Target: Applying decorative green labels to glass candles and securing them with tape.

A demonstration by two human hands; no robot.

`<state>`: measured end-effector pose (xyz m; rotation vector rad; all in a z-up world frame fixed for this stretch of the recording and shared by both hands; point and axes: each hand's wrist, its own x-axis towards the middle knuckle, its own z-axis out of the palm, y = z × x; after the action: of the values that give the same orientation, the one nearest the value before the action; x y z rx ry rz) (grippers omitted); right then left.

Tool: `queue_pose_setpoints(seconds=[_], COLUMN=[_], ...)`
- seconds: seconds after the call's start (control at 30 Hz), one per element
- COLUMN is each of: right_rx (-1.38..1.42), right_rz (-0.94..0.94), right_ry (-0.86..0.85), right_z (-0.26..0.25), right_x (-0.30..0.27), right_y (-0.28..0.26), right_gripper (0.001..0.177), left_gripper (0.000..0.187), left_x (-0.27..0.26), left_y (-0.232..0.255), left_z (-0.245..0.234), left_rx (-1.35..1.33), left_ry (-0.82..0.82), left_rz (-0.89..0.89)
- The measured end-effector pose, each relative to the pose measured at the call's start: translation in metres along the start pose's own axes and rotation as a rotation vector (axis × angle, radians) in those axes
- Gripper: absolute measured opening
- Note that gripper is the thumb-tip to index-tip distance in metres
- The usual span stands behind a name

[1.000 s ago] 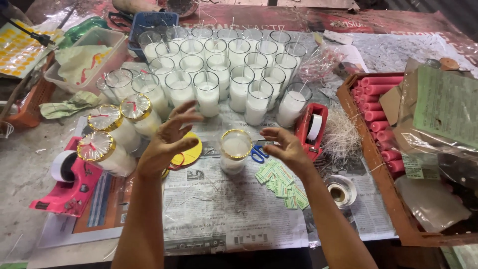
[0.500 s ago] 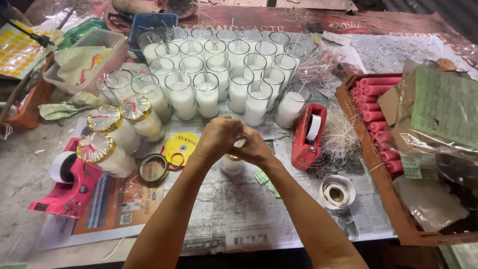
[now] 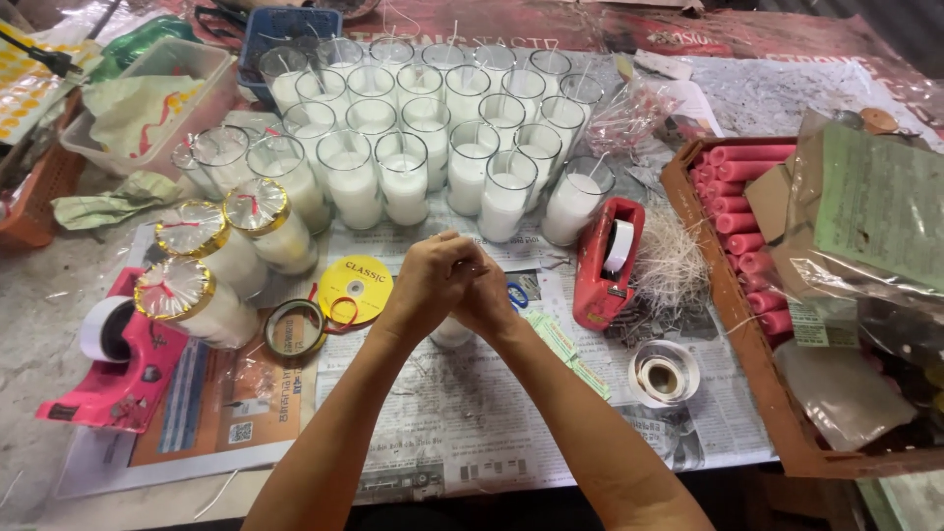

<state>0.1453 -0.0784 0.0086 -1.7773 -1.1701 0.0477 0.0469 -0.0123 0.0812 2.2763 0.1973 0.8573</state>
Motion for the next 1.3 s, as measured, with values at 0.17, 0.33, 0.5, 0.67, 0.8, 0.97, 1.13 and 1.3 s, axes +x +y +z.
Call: queue_pose_setpoints(seconds=[0.17, 0.33, 0.5, 0.67, 0.8, 0.97, 1.13, 1.3], right_rx=[-0.025, 0.210, 0.363, 0.360, 0.379, 0.412, 0.421, 0.427], right_rz=[-0.064, -0.031, -0.157, -0.121, -0.094, -0.074, -0.015, 0.031], right_ry=[-0.083, -0.021, 0.006, 0.013, 0.007, 0.005, 0.010, 0.022], right_z=[-0.006, -0.078, -0.188, -0.234, -0.262, -0.307, -0.362, -0.424], right_x=[0.001, -0.041, -0.108, -0.068, -0.105, -0.155, -0.208, -0.245], right_y=[-0.009, -0.025, -0.097, -0.208, -0.209, -0.184, -0.139, -0.037], right_gripper=[0.038, 0.074, 0.010, 0.009, 0.008, 0.009, 0.011, 0.014], left_gripper=[0.021, 0.065, 0.041, 0.040, 0.039, 0.037, 0.037, 0.035], left_x=[-0.005, -0.016, -0.023, -0.028, -0.031, -0.035, -0.038, -0.038], left_y=[0.009, 0.014, 0.017, 0.005, 0.001, 0.001, 0.006, 0.006], left_z=[-0.008, -0.022, -0.018, 0.006, 0.013, 0.010, 0.008, 0.009], left_rx=[-0.075, -0.325, -0.170, -0.202, -0.204, -0.191, -0.205, -0.206], left_ry=[0.076, 0.116, 0.241, 0.291, 0.356, 0.395, 0.384, 0.371], left_rz=[-0.041, -0.262, -0.410, -0.349, -0.331, -0.331, -0.329, -0.329])
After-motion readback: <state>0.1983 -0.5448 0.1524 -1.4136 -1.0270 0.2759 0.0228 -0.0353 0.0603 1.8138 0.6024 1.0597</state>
